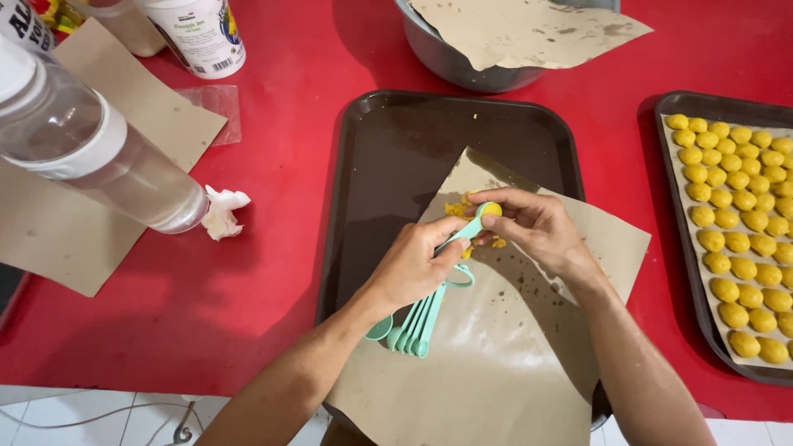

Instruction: Shaping yellow cookie dough into small balls using a measuring spoon and placing them on a tray

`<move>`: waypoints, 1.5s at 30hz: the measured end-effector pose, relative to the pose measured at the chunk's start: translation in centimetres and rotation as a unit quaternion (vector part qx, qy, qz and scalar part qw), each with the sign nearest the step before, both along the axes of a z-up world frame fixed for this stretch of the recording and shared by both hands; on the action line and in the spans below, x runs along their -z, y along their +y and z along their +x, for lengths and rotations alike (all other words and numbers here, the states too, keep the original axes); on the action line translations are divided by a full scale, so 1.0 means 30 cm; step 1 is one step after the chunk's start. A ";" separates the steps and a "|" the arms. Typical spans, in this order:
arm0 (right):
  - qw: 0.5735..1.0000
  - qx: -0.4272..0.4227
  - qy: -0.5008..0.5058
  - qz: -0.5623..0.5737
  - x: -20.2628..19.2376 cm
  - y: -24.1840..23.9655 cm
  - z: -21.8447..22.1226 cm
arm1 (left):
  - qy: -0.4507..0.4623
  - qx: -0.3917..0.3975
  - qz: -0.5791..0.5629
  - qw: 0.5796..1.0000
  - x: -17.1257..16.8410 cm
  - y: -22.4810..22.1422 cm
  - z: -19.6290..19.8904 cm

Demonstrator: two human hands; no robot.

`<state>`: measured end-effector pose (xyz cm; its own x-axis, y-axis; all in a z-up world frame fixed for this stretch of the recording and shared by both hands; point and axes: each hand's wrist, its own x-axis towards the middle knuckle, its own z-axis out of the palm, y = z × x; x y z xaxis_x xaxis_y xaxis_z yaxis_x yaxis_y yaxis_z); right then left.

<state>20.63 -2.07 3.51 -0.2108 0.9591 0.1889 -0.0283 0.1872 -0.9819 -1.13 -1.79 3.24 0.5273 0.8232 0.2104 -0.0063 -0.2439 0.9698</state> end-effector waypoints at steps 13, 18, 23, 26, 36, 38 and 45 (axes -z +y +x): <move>0.714 0.190 -0.526 0.421 -0.077 -0.081 -0.073 | -0.004 -0.042 -0.210 0.977 0.099 0.019 0.037; 0.945 0.185 -0.214 0.165 -0.224 -0.077 0.059 | 0.016 -0.066 -0.285 0.956 -0.001 0.041 0.003; 0.971 0.233 -0.055 0.021 -0.254 -0.023 0.530 | 0.087 -0.111 -0.318 0.938 -0.008 0.036 -0.002; 0.929 0.355 -0.101 0.004 -0.217 -0.055 0.860 | 0.106 -0.137 -0.327 0.929 -0.027 0.041 0.011; 0.732 0.571 -0.369 0.030 0.035 -0.229 1.621 | 0.139 -0.150 -0.302 0.931 -0.058 0.054 0.034; 0.689 0.536 -0.481 0.078 0.124 -0.222 1.758 | 0.146 -0.166 -0.310 0.925 -0.053 0.064 0.036; 0.677 0.462 -0.572 -0.032 0.162 -0.226 1.770 | 0.172 -0.155 -0.254 0.939 0.012 0.092 -0.001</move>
